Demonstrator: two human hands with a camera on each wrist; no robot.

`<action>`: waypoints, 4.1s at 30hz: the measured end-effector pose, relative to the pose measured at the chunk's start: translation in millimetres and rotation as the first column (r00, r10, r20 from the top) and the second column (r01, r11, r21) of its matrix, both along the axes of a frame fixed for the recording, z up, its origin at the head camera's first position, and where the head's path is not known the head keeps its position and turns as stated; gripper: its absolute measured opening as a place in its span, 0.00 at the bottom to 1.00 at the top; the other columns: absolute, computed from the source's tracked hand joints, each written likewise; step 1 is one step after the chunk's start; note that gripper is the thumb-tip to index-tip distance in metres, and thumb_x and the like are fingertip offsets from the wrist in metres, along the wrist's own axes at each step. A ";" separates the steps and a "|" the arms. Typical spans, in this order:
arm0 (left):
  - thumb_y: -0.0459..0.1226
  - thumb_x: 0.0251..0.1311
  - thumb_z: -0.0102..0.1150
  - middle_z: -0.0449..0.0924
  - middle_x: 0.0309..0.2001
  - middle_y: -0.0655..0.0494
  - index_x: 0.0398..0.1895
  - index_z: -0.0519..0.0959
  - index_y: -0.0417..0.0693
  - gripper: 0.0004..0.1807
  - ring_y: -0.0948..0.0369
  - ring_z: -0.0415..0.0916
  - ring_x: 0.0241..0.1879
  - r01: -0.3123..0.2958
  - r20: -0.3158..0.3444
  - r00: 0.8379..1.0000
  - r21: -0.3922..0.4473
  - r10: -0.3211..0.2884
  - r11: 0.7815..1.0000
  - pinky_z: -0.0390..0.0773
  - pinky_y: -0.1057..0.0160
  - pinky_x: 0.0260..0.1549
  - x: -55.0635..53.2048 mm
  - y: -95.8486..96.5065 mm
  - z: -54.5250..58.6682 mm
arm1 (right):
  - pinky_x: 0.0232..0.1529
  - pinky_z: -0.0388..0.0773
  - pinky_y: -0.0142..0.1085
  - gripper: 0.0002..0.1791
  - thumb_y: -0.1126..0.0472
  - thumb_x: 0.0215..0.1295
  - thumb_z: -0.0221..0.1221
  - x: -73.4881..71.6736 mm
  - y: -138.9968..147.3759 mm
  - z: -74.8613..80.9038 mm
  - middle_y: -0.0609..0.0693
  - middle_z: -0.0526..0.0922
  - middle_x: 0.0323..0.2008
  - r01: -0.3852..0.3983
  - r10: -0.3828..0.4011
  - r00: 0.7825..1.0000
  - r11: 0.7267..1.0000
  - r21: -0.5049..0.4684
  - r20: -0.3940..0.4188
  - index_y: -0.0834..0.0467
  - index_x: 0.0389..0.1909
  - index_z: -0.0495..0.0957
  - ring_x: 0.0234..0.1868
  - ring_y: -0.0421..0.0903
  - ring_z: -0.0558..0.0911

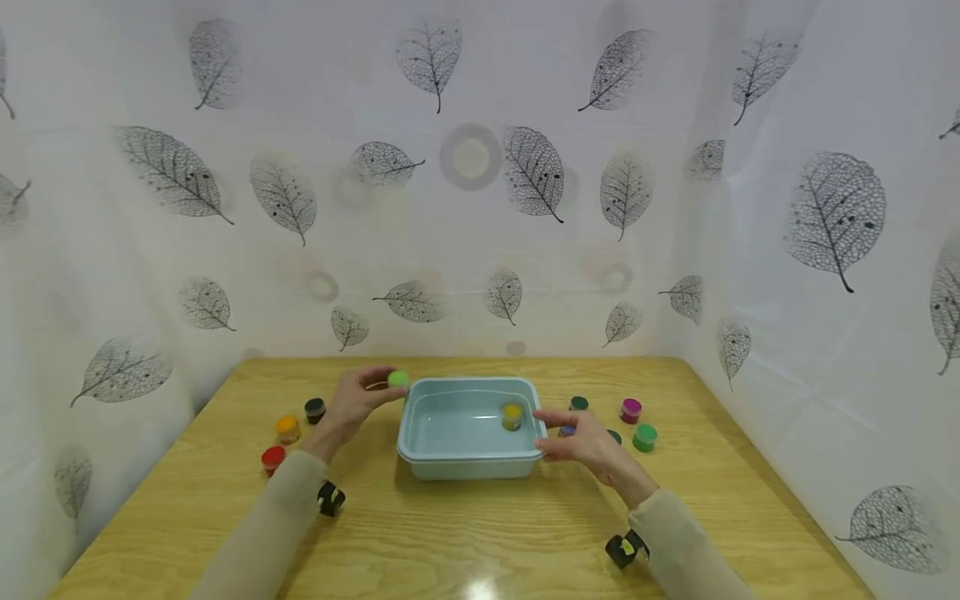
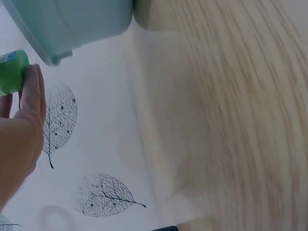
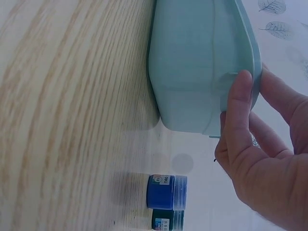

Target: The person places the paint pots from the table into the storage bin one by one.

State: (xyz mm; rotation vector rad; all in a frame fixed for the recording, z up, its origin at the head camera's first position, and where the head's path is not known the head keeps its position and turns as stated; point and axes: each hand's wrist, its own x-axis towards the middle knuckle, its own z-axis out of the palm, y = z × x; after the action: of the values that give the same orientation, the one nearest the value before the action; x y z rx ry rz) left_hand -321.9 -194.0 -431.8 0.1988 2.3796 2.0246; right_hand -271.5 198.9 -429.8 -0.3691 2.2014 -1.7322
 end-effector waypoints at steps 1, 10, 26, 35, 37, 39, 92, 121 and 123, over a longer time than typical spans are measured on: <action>0.37 0.55 0.71 0.76 0.59 0.43 0.61 0.74 0.37 0.30 0.57 0.76 0.55 -0.001 0.001 1.000 0.004 0.001 1.000 0.79 0.64 0.54 1.1 1.9 0.7 | 0.45 0.85 0.42 0.36 0.62 0.60 0.68 -0.1 -0.2 -0.2 0.71 0.65 0.67 -0.002 0.002 1.000 1.000 0.002 -0.003 0.68 0.67 0.67 0.43 0.47 0.83; 0.37 0.50 0.75 0.79 0.55 0.46 0.57 0.77 0.39 0.30 0.55 0.77 0.54 0.013 0.006 1.000 0.032 -0.013 0.999 0.81 0.61 0.52 7.5 22.9 5.9 | 0.46 0.85 0.42 0.37 0.62 0.59 0.68 -0.8 -0.8 -0.9 0.71 0.64 0.67 -0.002 0.002 1.000 1.000 -0.002 0.007 0.68 0.68 0.66 0.40 0.46 0.84; 0.39 0.49 0.75 0.80 0.54 0.45 0.57 0.78 0.46 0.29 0.53 0.78 0.52 -0.018 0.048 0.999 -0.051 0.020 0.999 0.80 0.57 0.51 21.7 61.5 17.4 | 0.46 0.85 0.42 0.37 0.62 0.60 0.68 -0.7 -0.7 -0.2 0.70 0.63 0.69 0.002 -0.002 1.000 1.000 -0.002 0.018 0.68 0.68 0.66 0.41 0.46 0.84; 0.30 0.51 0.71 0.80 0.52 0.39 0.57 0.77 0.40 0.27 0.50 0.83 0.44 0.064 0.087 0.994 0.057 -0.069 0.996 0.83 0.50 0.50 21.9 83.7 19.9 | 0.46 0.85 0.41 0.37 0.62 0.59 0.68 -0.1 -1.4 1.4 0.71 0.63 0.68 0.002 -0.002 1.000 1.000 -0.007 0.020 0.68 0.68 0.66 0.39 0.45 0.84; 0.29 0.52 0.70 0.80 0.51 0.38 0.57 0.76 0.38 0.26 0.52 0.84 0.42 0.073 0.082 0.994 0.060 -0.078 0.995 0.83 0.51 0.49 21.1 88.7 19.6 | 0.46 0.85 0.41 0.38 0.62 0.59 0.68 0.2 -1.9 1.4 0.71 0.63 0.68 0.003 -0.003 1.000 1.000 -0.008 0.023 0.68 0.68 0.65 0.39 0.45 0.84; 0.28 0.52 0.70 0.80 0.50 0.38 0.57 0.76 0.37 0.26 0.51 0.84 0.42 0.079 0.083 0.993 0.062 -0.084 0.995 0.83 0.51 0.50 19.9 93.1 17.7 | 0.46 0.85 0.40 0.38 0.62 0.59 0.69 0.2 -2.4 1.2 0.71 0.63 0.67 0.003 -0.002 1.000 1.000 -0.008 0.028 0.68 0.68 0.65 0.39 0.45 0.83; 0.24 0.42 0.74 0.83 0.35 0.50 0.46 0.84 0.40 0.23 0.62 0.76 0.28 0.171 0.301 0.949 -0.249 -0.092 0.953 0.83 0.64 0.31 13.6 160.1 -4.6 | 0.47 0.85 0.42 0.36 0.61 0.61 0.67 2.1 -3.5 -0.2 0.72 0.61 0.68 -0.004 0.004 1.000 1.000 0.006 0.020 0.67 0.68 0.65 0.39 0.46 0.83; 0.21 0.50 0.67 0.84 0.36 0.38 0.51 0.78 0.31 0.22 0.52 0.86 0.31 0.199 0.329 0.932 -0.124 -0.149 0.972 0.87 0.60 0.34 8.3 163.3 -8.1 | 0.46 0.85 0.41 0.35 0.61 0.62 0.66 0.4 -3.5 1.0 0.71 0.62 0.68 -0.003 0.003 1.000 1.000 0.023 0.004 0.67 0.68 0.66 0.40 0.46 0.83; 0.21 0.51 0.66 0.84 0.36 0.38 0.51 0.78 0.31 0.21 0.52 0.87 0.32 0.207 0.335 0.929 -0.113 -0.159 0.972 0.87 0.61 0.35 7.5 163.6 -8.5 | 0.47 0.85 0.41 0.35 0.61 0.62 0.66 0.2 -3.5 1.1 0.71 0.62 0.69 -0.005 0.005 1.000 1.000 0.023 0.005 0.67 0.68 0.66 0.40 0.46 0.82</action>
State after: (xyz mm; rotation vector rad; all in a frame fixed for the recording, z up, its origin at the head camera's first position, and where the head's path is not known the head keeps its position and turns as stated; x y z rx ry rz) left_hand -314.4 -30.4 -440.3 0.0754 2.2002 1.6466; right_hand -271.3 195.4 -428.7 -0.3642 2.2134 -1.7024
